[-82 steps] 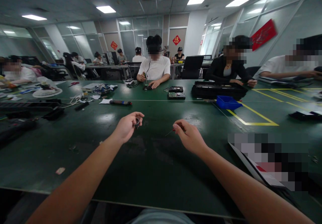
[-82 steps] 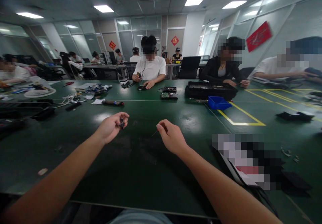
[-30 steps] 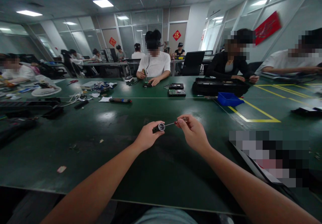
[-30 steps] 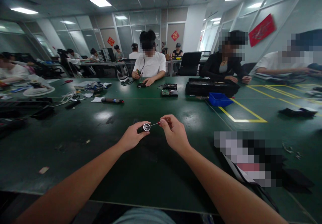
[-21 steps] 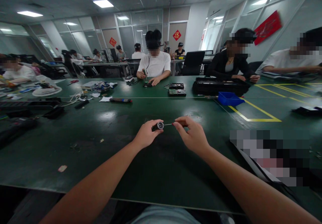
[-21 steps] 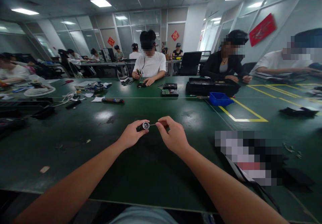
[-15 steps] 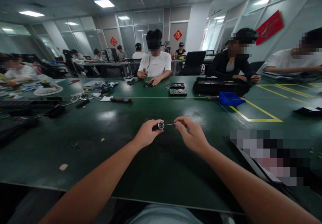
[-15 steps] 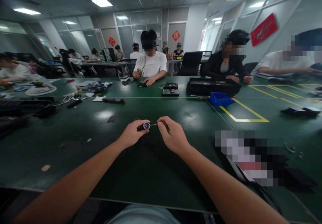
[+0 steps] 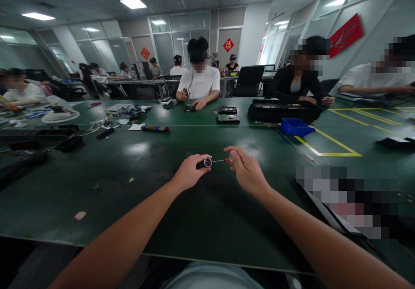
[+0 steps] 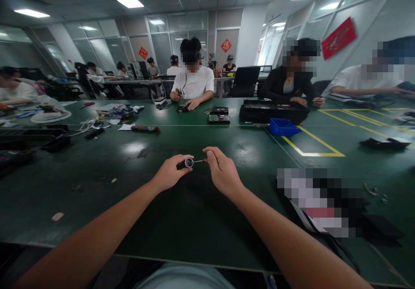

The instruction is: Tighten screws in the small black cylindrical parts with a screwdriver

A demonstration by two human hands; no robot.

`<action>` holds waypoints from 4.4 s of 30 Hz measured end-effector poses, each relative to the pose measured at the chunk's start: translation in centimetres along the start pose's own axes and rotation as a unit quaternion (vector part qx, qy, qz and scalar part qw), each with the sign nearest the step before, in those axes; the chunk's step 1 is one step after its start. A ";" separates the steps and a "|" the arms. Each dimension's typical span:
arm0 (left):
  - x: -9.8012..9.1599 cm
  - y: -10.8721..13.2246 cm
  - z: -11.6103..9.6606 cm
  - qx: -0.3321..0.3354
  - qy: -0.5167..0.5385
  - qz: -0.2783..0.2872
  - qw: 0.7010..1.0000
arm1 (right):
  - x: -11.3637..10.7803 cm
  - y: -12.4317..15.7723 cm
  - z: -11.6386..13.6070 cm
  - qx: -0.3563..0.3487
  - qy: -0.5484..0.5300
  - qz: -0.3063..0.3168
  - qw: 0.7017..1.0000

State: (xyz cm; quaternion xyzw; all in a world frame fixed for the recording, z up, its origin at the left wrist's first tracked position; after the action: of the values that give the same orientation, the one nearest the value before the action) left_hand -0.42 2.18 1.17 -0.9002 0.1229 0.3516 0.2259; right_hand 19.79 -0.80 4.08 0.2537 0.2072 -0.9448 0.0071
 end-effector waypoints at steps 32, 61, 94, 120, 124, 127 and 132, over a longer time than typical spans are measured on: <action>-0.4 -0.2 -0.1 0.015 -0.040 0.009 0.999 | 0.3 -0.2 -0.3 0.006 -0.089 -0.048 0.995; -0.4 0.0 -0.2 0.022 -0.049 0.011 0.999 | 0.0 0.0 0.5 -0.017 -0.032 0.010 0.999; -0.5 0.0 -0.1 0.013 -0.042 -0.006 0.999 | 0.6 -0.1 -0.7 0.038 -0.113 -0.007 0.993; -0.6 -0.2 -0.5 0.045 -0.052 -0.012 0.998 | 0.6 -0.8 -2.1 0.063 -0.219 -0.073 0.971; -0.5 -0.2 -0.5 0.053 -0.057 -0.006 0.997 | 0.5 -0.4 -1.0 0.020 -0.142 -0.051 0.988; -0.6 -0.2 -0.5 0.048 -0.056 -0.011 0.997 | 0.4 -0.3 -0.5 0.002 -0.112 -0.025 0.993; -0.7 -0.2 -0.5 0.043 -0.057 -0.023 0.997 | 0.2 -0.2 -0.5 -0.039 -0.047 -0.019 0.998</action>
State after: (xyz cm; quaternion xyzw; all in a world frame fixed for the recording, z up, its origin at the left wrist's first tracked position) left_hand -0.55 2.11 2.03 -0.8709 0.1041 0.3910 0.2790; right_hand 19.81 -0.42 3.71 0.2043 0.2482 -0.9469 0.0084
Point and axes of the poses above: each hand's wrist, its own y-axis away from the middle knuckle, its own x-axis out of the palm, z = x × y, the point moved 3 cm from there along -y, towards the middle knuckle, and after that the axes turned 1 degree about z, right-handed, at the moved point
